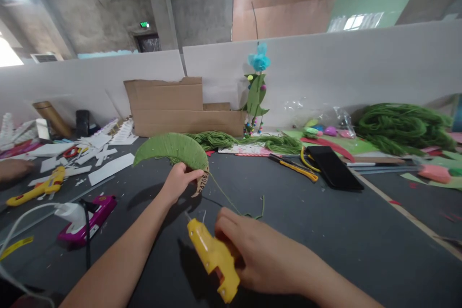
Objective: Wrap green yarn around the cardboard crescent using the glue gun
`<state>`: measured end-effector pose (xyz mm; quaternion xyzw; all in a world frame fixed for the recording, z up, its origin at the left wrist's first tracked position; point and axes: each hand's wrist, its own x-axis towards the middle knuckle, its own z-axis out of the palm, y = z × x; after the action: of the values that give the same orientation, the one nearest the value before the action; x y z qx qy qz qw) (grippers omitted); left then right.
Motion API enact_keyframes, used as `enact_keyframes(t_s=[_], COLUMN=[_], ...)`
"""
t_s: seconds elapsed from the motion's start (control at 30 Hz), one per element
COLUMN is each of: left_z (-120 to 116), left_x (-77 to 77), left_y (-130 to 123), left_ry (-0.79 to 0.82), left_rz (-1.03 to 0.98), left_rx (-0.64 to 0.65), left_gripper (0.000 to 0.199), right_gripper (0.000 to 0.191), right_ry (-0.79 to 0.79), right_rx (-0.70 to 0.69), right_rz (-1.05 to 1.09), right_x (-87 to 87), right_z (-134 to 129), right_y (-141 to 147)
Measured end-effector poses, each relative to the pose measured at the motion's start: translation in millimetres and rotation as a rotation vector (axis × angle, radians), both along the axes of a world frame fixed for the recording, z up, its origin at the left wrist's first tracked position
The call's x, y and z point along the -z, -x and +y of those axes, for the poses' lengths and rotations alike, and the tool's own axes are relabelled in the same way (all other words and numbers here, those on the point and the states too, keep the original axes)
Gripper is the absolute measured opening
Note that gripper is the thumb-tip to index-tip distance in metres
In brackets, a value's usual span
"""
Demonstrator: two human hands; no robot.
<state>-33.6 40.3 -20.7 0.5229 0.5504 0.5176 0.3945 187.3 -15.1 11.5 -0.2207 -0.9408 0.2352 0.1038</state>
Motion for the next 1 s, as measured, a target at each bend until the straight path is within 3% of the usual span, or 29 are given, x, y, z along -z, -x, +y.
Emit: enact_keyframes(t_s=[0.13,0.23,0.43,0.53,0.7,1.0], left_z=[-3,-9,-14,-15,-19,-21], left_x=[-4.2,-5.9,-7.2,-7.0,-6.2,-5.9], left_y=[-3,-11,-18,-19,-27,-31], left_ry=[0.001,0.004,0.008,0.027,0.084,0.112], left_rz=[0.001,0.014,0.053,0.068,0.129,0.149], left_rx=[-0.008,0.019,0.049,0.033,0.015,-0.031], left_gripper=[0.015,0.016,0.018,0.020,0.023,0.023], right_gripper=[0.011,0.017,0.021,0.022,0.022,0.022], right_ry=[0.076,0.189,0.325,0.360,0.442,0.397], right_rx=[0.224,0.343,0.485,0.502,0.507,0.529], right_rz=[0.298,0.364,0.442,0.476,0.485,0.486], right_x=[-17.5,-21.9,4.1,15.5,19.9,23.0], right_z=[16,32,39,36,35,34], right_y=[-9,-13,-13,-14,-18,-20])
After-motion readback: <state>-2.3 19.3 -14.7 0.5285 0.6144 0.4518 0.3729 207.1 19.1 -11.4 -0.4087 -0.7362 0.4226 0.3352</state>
